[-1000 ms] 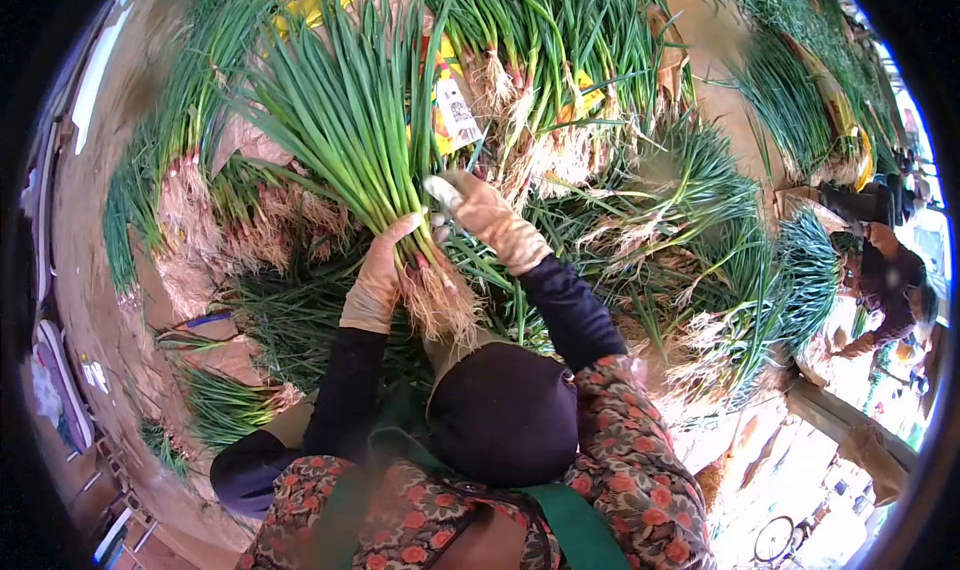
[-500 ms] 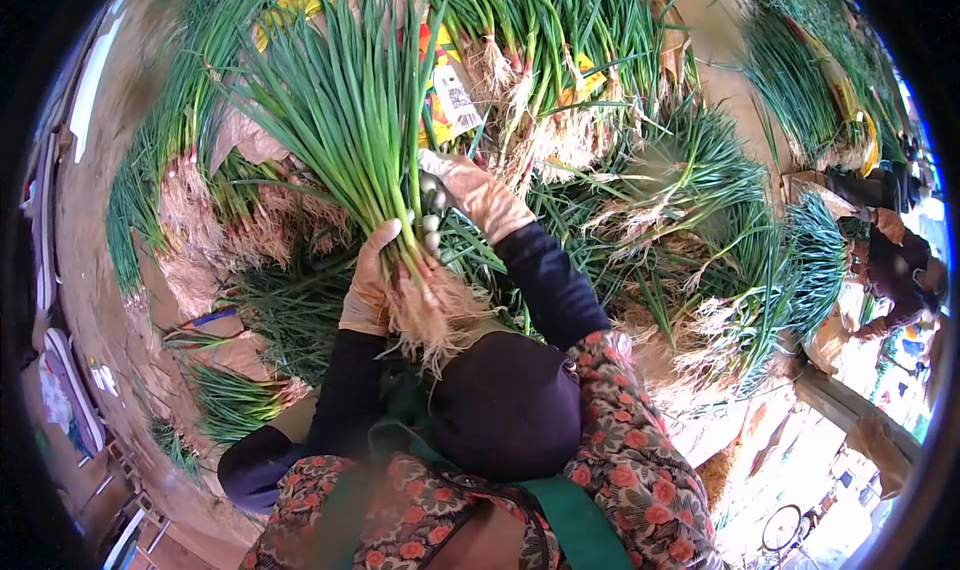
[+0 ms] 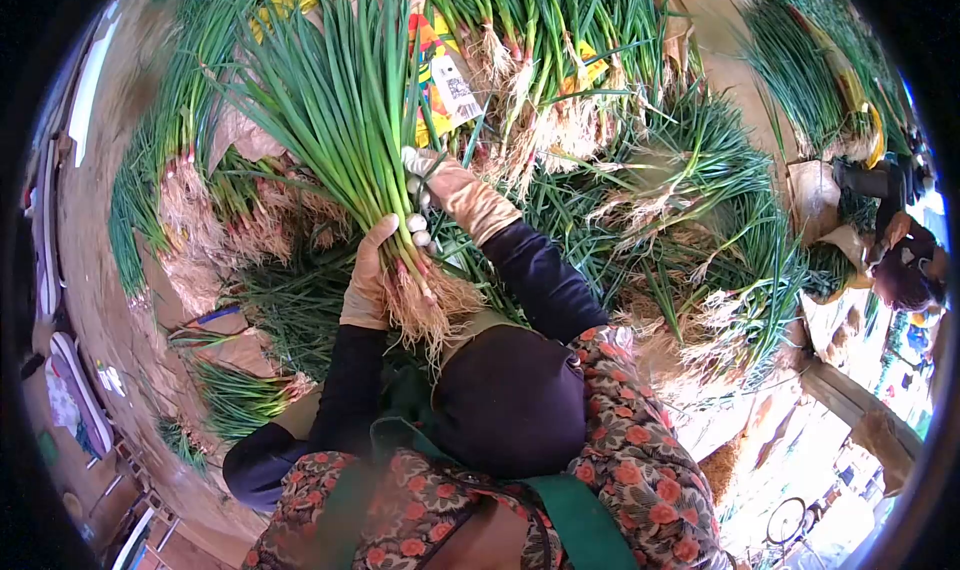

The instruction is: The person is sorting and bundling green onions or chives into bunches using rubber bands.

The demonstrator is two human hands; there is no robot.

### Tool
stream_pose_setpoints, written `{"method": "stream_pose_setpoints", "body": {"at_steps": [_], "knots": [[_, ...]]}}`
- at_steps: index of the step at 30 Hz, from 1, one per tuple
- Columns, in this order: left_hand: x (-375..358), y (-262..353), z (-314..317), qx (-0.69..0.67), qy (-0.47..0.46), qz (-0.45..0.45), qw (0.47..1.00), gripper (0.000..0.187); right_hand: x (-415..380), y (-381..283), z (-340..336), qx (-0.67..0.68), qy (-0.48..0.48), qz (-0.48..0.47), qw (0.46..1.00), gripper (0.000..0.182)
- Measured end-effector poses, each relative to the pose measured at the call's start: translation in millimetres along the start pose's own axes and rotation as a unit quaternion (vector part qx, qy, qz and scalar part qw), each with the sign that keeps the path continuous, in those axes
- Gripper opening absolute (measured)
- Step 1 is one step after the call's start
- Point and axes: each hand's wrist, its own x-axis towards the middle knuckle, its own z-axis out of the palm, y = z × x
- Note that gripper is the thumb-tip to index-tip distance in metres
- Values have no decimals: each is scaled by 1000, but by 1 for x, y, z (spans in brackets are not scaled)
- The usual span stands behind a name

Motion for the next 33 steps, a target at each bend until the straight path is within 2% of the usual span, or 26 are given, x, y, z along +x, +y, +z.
{"method": "stream_pose_setpoints", "body": {"at_steps": [1,2,3,4,5,6,8,9,11,12,13,14,16,17,18,20,22,23,26,27,28,29,30,31,32,33], "knots": [[-1,0,-1,-24,-6,-2,1000,35,5,-1,3,-11,15,12,1000,28],[-4,1,5,-47,-10,-4,999,35,13,12,-1,-124,41,10,991,28],[-12,4,11,-58,-42,18,997,35,16,33,-10,-344,127,-130,921,28],[-18,2,6,-103,-90,22,990,40,16,48,-22,-537,203,-261,776,27],[-24,2,6,-137,-100,29,985,38,3,45,-41,-455,143,-114,872,28],[-27,2,5,-170,-112,38,978,36,-9,42,-57,-546,94,-66,830,27],[-35,2,4,-219,-133,27,966,32,-42,4,-44,-679,-18,147,719,28],[-36,4,8,-230,-142,11,963,32,-49,7,-44,-668,34,13,744,29],[-29,3,7,-233,-135,-8,963,31,-61,1,-39,-606,140,-253,741,32],[-26,2,6,-234,-132,-18,963,31,-57,-7,-29,-419,96,-260,865,40],[-23,-1,5,-238,-92,-2,967,30,-52,-15,-17,-365,28,-209,907,40],[-23,-3,3,-241,-51,16,969,29,-50,-21,-5,-355,-20,-152,922,40],[-23,-1,2,-189,-70,29,979,38,-49,-33,18,-390,-91,-30,916,46],[-25,3,6,-145,-81,35,985,42,-37,-17,16,-447,-88,-71,887,40],[-29,7,7,-101,-89,43,990,45,-35,-11,14,-340,-112,-61,932,34],[-26,11,-5,-84,-132,51,986,47,-47,-24,5,-171,-88,-41,980,25],[-26,4,3,-123,-82,57,987,49,-59,-24,-15,-13,-11,-83,996,20],[-24,6,9,-81,-58,51,994,50,-63,-23,-27,-22,19,-94,995,20],[-6,2,13,-29,-115,18,993,50,-86,-23,-47,65,102,-148,982,20],[8,-4,-23,-63,-121,-2,991,50,-89,-29,-56,155,153,-158,963,20],[9,-5,-11,-131,-203,-9,970,49,-91,-38,-66,244,203,-166,934,19],[4,-7,-5,-128,-179,11,976,49,-94,-50,-85,270,262,-167,911,19],[0,-8,-1,-123,-155,33,980,48,-97,-41,-135,167,117,-191,960,25],[-1,-7,0,-85,-148,42,985,48,-82,-7,-182,-48,137,-221,965,29],[-7,-6,5,-88,-63,32,994,53,-97,-18,-147,-401,208,-126,883,36],[-6,-7,8,-83,-63,42,994,54,-113,-31,-111,-701,228,-14,676,44]]}}
